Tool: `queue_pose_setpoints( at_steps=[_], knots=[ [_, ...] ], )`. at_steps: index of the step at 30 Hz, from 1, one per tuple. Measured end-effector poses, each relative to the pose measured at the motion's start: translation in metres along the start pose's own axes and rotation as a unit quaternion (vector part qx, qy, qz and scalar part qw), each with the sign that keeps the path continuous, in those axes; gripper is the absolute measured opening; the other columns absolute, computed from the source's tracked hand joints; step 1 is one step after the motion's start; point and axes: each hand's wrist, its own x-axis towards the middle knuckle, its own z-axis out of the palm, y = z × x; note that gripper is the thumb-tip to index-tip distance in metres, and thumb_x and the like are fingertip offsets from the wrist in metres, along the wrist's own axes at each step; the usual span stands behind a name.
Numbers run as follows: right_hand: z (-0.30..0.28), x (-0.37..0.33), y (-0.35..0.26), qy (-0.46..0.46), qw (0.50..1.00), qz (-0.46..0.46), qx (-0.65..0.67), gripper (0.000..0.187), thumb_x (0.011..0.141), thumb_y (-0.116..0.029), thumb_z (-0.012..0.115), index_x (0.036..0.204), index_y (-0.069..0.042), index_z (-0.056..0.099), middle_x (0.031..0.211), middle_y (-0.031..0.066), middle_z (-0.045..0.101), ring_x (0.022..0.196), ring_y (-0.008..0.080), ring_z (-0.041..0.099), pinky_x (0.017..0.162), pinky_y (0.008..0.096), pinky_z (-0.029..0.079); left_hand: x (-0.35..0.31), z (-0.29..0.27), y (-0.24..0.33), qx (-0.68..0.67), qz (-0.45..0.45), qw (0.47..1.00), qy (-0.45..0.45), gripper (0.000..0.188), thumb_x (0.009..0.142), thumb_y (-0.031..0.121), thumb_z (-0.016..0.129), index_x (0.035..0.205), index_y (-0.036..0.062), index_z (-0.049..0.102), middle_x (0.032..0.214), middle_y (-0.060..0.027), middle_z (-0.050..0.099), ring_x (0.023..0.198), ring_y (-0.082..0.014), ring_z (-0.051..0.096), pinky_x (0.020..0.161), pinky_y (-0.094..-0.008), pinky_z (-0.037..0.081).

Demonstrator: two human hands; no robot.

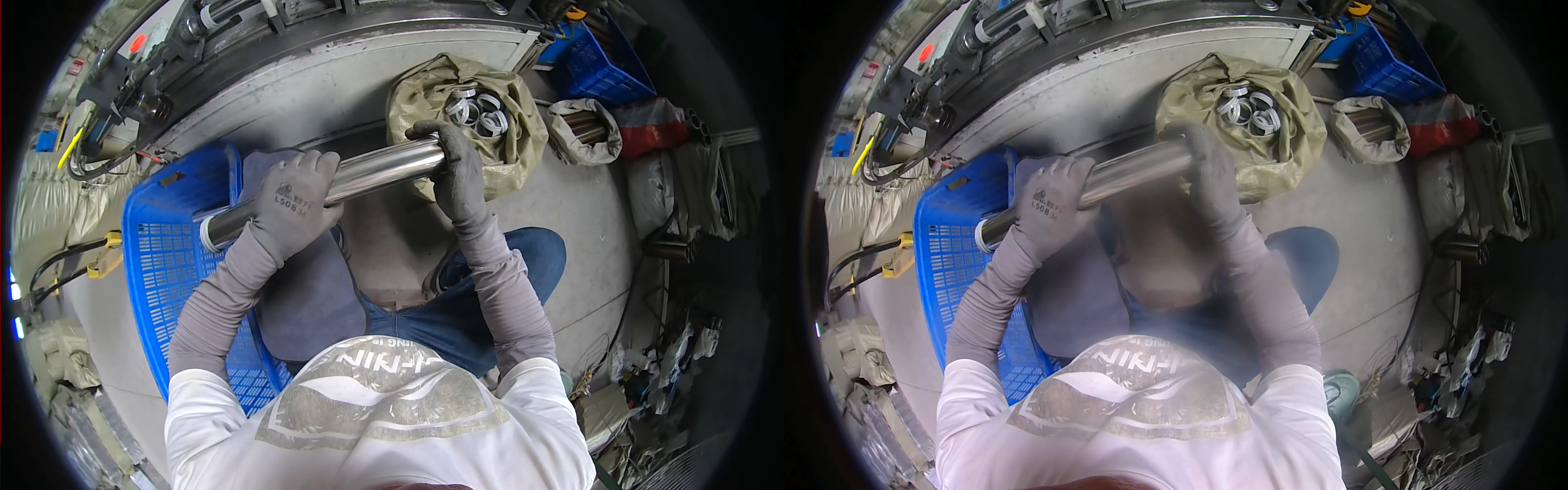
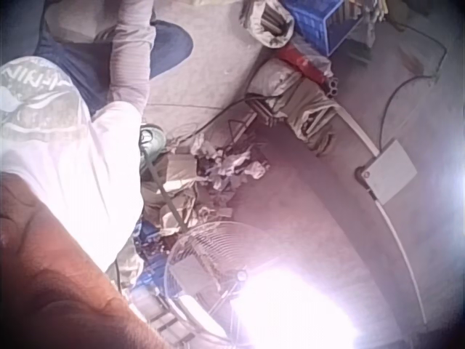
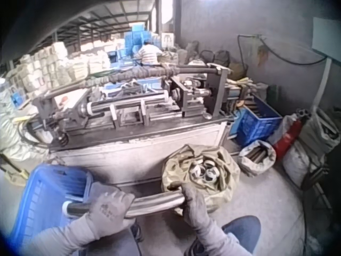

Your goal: The person assembles a metal component by hand, fitting a metal ring onto a metal tube, then placing the assembled part into a blue plastic bin.

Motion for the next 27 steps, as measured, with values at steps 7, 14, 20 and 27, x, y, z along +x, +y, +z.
queue_pose_setpoints(
  at_steps=[7,14,20,27],
  knots=[
    [0.000,0.005,-0.019,0.034,0.984,0.097,0.148,0.040,0.107,-0.023,0.042,0.127,0.004,0.064,0.115,0.0173,0.069,0.102,0.0287,0.067,0.093,0.0369,0.052,0.001,0.001,-0.002,0.001,-0.004,1.000,-0.003,0.049,0.077,0.024,0.077,0.118,0.0066,0.058,0.109,-0.0154,0.066,0.106,-0.0325,0.065,0.088,-0.0445,0.052],
    [-0.041,0.010,0.008,0.073,0.955,0.238,0.161,0.034,0.105,-0.020,0.051,0.130,-0.001,0.064,0.107,0.0106,0.076,0.089,0.0191,0.069,0.083,0.0327,0.057,-0.002,0.000,-0.006,-0.031,0.013,0.999,0.027,0.050,0.076,0.024,0.078,0.119,0.0069,0.059,0.106,-0.0153,0.067,0.104,-0.0326,0.066,0.087,-0.0448,0.052],
    [-0.043,0.014,0.009,0.079,0.643,0.313,0.694,0.038,0.098,0.000,0.060,0.135,-0.003,0.058,0.107,0.0174,0.075,0.093,0.0248,0.071,0.077,0.0343,0.059,-0.004,0.001,-0.005,-0.017,0.019,0.999,0.028,0.052,0.076,0.025,0.078,0.120,0.0068,0.059,0.104,-0.0150,0.066,0.102,-0.0328,0.066,0.086,-0.0451,0.052],
    [-0.035,0.005,0.023,0.099,0.790,0.275,0.539,0.037,0.109,-0.024,0.049,0.136,0.002,0.052,0.137,0.0182,0.060,0.104,0.0307,0.072,0.077,0.0383,0.064,-0.004,-0.001,-0.004,-0.025,0.018,0.999,0.038,0.051,0.076,0.024,0.077,0.120,0.0072,0.059,0.103,-0.0148,0.066,0.101,-0.0323,0.067,0.085,-0.0445,0.053]
  ],
)
